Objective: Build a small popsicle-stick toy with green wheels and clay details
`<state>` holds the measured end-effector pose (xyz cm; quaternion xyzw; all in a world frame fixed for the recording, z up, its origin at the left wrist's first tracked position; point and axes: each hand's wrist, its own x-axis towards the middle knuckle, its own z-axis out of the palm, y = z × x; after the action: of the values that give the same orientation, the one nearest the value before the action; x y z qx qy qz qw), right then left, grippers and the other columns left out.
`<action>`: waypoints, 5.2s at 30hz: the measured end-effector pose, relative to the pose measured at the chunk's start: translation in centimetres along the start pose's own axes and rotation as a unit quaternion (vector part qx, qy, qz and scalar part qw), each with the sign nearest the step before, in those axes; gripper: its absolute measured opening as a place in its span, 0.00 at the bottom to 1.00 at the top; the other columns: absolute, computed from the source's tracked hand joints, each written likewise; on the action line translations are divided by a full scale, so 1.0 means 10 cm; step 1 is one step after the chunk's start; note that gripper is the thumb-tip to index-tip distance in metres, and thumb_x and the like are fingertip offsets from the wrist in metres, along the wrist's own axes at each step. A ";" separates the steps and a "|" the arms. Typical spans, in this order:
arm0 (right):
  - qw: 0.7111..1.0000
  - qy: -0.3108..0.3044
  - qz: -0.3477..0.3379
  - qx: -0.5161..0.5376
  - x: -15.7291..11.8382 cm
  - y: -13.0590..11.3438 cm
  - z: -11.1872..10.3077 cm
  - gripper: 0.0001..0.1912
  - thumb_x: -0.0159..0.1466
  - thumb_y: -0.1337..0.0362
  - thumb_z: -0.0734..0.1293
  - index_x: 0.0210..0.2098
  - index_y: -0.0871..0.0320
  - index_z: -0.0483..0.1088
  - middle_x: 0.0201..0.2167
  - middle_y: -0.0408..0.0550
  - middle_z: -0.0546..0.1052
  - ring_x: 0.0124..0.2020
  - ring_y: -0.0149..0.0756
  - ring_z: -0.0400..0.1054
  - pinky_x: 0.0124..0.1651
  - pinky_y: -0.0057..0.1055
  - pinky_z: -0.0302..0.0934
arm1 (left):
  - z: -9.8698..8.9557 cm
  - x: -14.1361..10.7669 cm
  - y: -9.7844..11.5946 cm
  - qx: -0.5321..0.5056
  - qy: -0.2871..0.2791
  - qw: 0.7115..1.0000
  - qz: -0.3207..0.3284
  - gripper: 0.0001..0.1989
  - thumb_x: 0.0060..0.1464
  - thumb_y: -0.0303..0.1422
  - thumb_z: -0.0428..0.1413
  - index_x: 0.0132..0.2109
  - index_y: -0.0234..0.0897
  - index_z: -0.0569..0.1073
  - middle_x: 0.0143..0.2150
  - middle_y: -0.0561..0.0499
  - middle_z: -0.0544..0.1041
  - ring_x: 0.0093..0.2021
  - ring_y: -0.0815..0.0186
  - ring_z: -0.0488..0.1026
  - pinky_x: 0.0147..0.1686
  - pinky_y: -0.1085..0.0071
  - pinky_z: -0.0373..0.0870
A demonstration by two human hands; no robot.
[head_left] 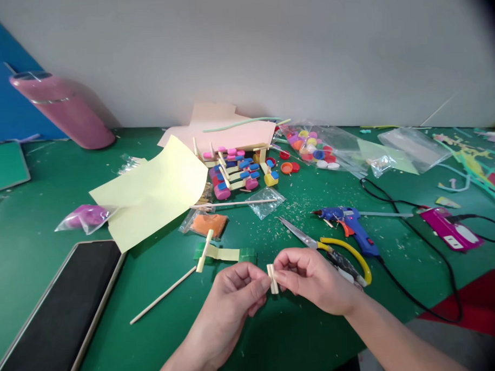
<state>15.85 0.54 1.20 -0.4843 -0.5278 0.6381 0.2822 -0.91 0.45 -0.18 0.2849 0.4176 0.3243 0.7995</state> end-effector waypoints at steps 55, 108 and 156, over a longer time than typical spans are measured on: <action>1.000 -0.002 -0.003 -0.009 -0.05 0.00 0.02 0.10 0.58 0.60 0.67 0.27 0.61 0.66 0.21 0.39 0.67 0.22 0.25 0.57 0.25 0.22 0.52 | 0.01 0.01 -0.03 -0.001 0.011 1.000 0.004 0.11 0.44 0.33 0.61 0.22 0.33 0.69 0.15 0.57 0.62 0.19 0.75 0.53 0.20 0.74 0.45; 0.977 0.059 -0.153 -0.137 -0.09 0.09 0.07 0.18 0.54 0.65 0.71 0.44 0.51 0.66 0.43 0.44 0.63 0.32 0.28 0.60 0.35 0.27 0.60 | -0.02 0.00 -0.02 -0.057 -0.017 0.998 -0.014 0.11 0.44 0.32 0.62 0.22 0.32 0.69 0.15 0.57 0.63 0.18 0.77 0.53 0.20 0.76 0.46; 0.974 0.093 -0.113 -0.172 -0.11 0.12 -0.03 0.04 0.60 0.65 0.64 0.35 0.57 0.69 0.34 0.44 0.70 0.30 0.29 0.64 0.32 0.26 0.60 | 0.01 0.01 0.01 -0.096 -0.034 0.995 0.011 0.11 0.46 0.30 0.61 0.21 0.33 0.69 0.15 0.58 0.62 0.18 0.76 0.54 0.22 0.74 0.47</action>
<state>16.67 -0.65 0.41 -0.5204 -0.6520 0.4539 0.3130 -0.81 0.54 -0.15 0.2221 0.3538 0.3621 0.8333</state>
